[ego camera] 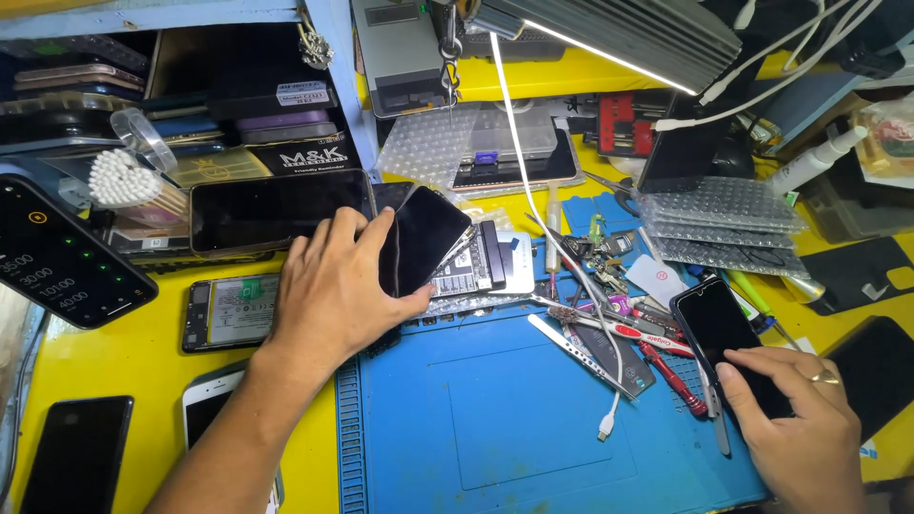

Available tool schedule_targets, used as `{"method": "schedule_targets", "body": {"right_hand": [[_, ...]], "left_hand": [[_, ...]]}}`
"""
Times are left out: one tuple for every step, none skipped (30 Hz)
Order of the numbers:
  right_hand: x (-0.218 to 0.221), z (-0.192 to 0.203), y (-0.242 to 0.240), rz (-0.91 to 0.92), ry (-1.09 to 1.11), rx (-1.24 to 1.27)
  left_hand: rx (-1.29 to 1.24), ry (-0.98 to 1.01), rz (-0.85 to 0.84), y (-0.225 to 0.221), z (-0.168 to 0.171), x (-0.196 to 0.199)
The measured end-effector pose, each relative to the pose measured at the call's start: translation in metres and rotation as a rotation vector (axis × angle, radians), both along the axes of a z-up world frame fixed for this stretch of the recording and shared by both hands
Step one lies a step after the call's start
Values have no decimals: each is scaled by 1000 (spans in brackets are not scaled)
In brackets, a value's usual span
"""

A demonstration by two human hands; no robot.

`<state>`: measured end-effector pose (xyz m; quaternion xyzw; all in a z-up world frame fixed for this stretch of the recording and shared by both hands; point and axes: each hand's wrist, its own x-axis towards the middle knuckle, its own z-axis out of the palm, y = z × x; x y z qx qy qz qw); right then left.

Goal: Disassembling a mobile phone to access internal components using prying tools and hands.

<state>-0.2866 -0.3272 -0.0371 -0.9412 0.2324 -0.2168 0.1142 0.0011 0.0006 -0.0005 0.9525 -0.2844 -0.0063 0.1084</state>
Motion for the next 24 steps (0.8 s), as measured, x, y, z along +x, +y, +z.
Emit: {"method": "schedule_targets", "body": {"right_hand": [[-1,-2,0,0,0,0],[-1,-3,-1,9,-25,-6],[-1,-5,-1,18,-50,-12],[-2,-6,-1,19,-51,-11],[-3,-7,-1,-5,-41,-9],[-4,-8,-1,-28,-32,-7],[-4,-8,-2,-27,-33,-7],[-5,-9,-3,-24,-16,-25],[-5,-9,-4,-21,1,-44],[-6,-9,-4,-20,1,-43],[-6,-8,-3,-34,20,-51],[-6,-8,-3,-48,38,-60],[-6,-7,-3,-47,39,-59],[-7,-6,-2,-52,33,-64],[-7,-6,-3,-57,28,-69],[-7,-8,-4,-61,29,-70],[-7,-11,-7,-30,-29,-64],[-9,-13,-9,-4,-85,-61],[-6,-12,-8,-14,-81,-66],[-5,-11,-8,47,-130,-50],[-4,-9,-9,109,-180,-35],[-4,-6,-8,84,-170,-49],[-3,-3,-7,78,-142,-19],[1,-1,-6,77,-121,16]], "left_hand": [[0,0,0,0,-2,1],[-2,-39,-15,0,-3,1],[-3,-78,-31,1,-5,2],[-2,-79,-30,1,-6,2],[-18,-89,-34,1,-6,3],[-34,-98,-37,2,-6,3],[-33,-99,-36,2,-4,4],[-44,-79,-36,2,-1,4],[-54,-58,-37,2,1,5],[-53,-58,-36,2,3,6],[-49,-35,-37,2,5,8],[-45,-12,-38,1,6,10],[-44,-12,-37,2,6,10],[-60,6,-43,2,6,11],[-76,23,-49,2,5,13],[-78,24,-53,3,7,12],[-67,42,-45,3,9,11],[-60,62,-42,1,10,10],[-64,66,-52,3,11,9],[-49,66,-33,1,10,9],[-34,66,-14,-2,10,9],[-46,75,-40,-3,11,8],[-26,82,-29,-4,12,8],[-3,82,-12,-2,15,8]]}}
